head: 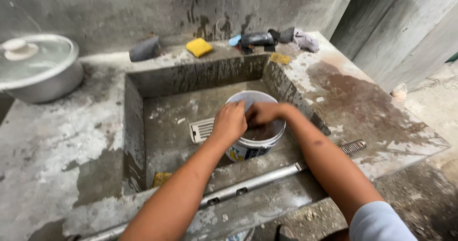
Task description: The person scrubs a long metal pipe with a small abrasive pad, repeatedly dipping the pad into a bucket of water. The person rotates the pipe to clean different sections and continues scrubbing along its length.
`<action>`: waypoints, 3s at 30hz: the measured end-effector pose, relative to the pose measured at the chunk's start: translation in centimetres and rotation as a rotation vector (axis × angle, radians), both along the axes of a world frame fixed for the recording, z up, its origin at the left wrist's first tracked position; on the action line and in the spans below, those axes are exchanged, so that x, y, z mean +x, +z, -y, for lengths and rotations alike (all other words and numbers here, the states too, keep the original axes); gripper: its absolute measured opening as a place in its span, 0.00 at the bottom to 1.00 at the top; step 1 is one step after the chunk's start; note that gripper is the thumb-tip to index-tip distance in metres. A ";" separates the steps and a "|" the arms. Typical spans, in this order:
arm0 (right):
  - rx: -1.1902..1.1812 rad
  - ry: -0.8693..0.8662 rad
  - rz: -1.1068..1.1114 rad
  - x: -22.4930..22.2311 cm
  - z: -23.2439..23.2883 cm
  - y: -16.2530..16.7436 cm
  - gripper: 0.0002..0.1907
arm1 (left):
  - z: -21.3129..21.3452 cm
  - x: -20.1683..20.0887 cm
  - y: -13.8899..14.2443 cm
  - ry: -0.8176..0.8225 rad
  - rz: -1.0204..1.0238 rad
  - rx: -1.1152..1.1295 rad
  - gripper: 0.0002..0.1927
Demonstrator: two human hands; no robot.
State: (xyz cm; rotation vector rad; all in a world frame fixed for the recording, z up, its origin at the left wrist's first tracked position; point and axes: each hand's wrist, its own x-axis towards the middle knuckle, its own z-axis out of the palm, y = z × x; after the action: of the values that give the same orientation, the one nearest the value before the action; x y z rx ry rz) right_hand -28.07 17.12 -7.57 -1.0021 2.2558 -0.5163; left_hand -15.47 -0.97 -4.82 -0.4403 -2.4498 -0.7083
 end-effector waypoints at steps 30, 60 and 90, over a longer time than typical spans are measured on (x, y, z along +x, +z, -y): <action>-0.414 -0.116 -0.625 8.1 -0.2 10.2 0.18 | 1.0 -3.5 -1.4 -0.274 0.629 1.291 0.19; -0.741 -0.592 -0.122 9.1 -6.9 10.2 0.11 | -3.2 3.4 3.1 -0.186 0.329 0.514 0.17; -0.458 -0.725 -0.663 29.3 -8.3 7.9 0.07 | -5.1 8.3 4.6 -0.762 0.386 -0.069 0.19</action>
State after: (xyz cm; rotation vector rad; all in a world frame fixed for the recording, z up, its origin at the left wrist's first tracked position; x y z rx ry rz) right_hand 1.24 25.46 0.35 -0.5542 3.2002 -1.1849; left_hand -7.13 4.11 -0.25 -1.4212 -2.6418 -1.0874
